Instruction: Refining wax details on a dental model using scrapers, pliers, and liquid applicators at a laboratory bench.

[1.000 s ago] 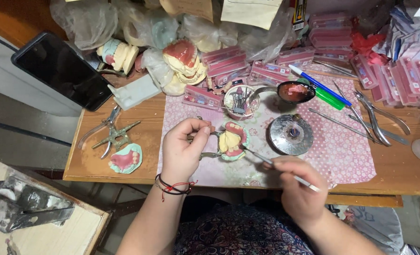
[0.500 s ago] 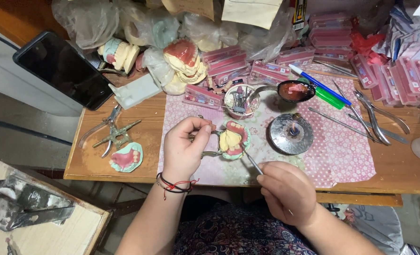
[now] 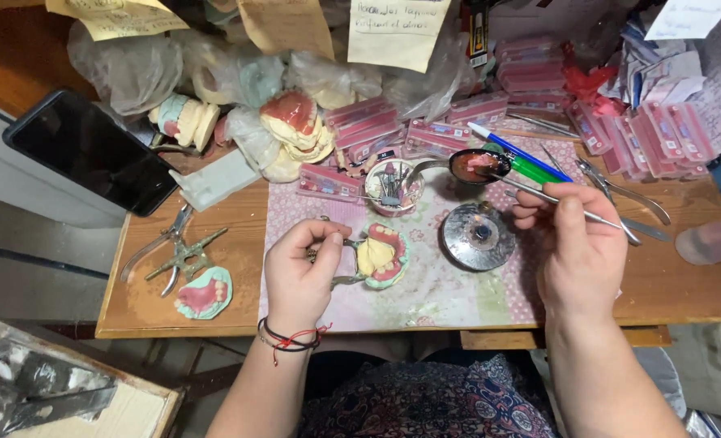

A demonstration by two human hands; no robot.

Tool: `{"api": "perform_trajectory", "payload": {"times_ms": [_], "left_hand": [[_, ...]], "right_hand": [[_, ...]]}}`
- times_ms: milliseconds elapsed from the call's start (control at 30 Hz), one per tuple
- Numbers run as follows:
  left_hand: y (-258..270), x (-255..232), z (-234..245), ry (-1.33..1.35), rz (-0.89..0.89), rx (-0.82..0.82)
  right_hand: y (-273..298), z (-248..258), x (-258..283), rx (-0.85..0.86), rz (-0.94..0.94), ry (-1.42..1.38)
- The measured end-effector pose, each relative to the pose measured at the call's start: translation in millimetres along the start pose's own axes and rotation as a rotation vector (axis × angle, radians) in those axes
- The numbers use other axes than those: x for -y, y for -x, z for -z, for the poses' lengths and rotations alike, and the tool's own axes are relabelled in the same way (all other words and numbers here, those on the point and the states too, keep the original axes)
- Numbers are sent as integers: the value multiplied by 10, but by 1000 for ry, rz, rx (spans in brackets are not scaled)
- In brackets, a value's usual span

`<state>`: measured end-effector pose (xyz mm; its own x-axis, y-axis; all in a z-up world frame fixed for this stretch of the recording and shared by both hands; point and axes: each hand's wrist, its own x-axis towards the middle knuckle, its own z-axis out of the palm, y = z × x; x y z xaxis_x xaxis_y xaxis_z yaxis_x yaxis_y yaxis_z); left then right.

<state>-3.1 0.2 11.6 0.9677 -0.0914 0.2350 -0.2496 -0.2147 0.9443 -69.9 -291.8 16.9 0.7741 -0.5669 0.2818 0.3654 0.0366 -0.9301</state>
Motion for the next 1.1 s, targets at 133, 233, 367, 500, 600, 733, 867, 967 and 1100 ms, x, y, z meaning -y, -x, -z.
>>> {"api": "perform_trajectory", "payload": {"times_ms": [133,233,367,500,600,733,867,967,1100], "left_hand": [[-3,1,23,16,51,-5],[-21,19,20,48,68,-20],[-35,47,16,108,81,-33],[-38,49,6,122,76,-43],[-29,38,0,103,67,-53],[-23,26,-5,77,65,-63],[-22,25,-5,74,73,-63],[-24,41,-8,88,56,-62],[-23,15,-9,87,64,-62]], "right_hand": [[13,-58,4,3,-14,15],[18,-39,-19,17,3,-19],[296,-54,-49,-16,60,-53],[749,-17,-242,204,222,68],[818,-83,-306,399,503,252],[800,-206,-87,621,724,474],[795,-180,-128,676,785,559],[794,-190,-132,746,782,556],[784,-209,-130,724,798,556]]}}
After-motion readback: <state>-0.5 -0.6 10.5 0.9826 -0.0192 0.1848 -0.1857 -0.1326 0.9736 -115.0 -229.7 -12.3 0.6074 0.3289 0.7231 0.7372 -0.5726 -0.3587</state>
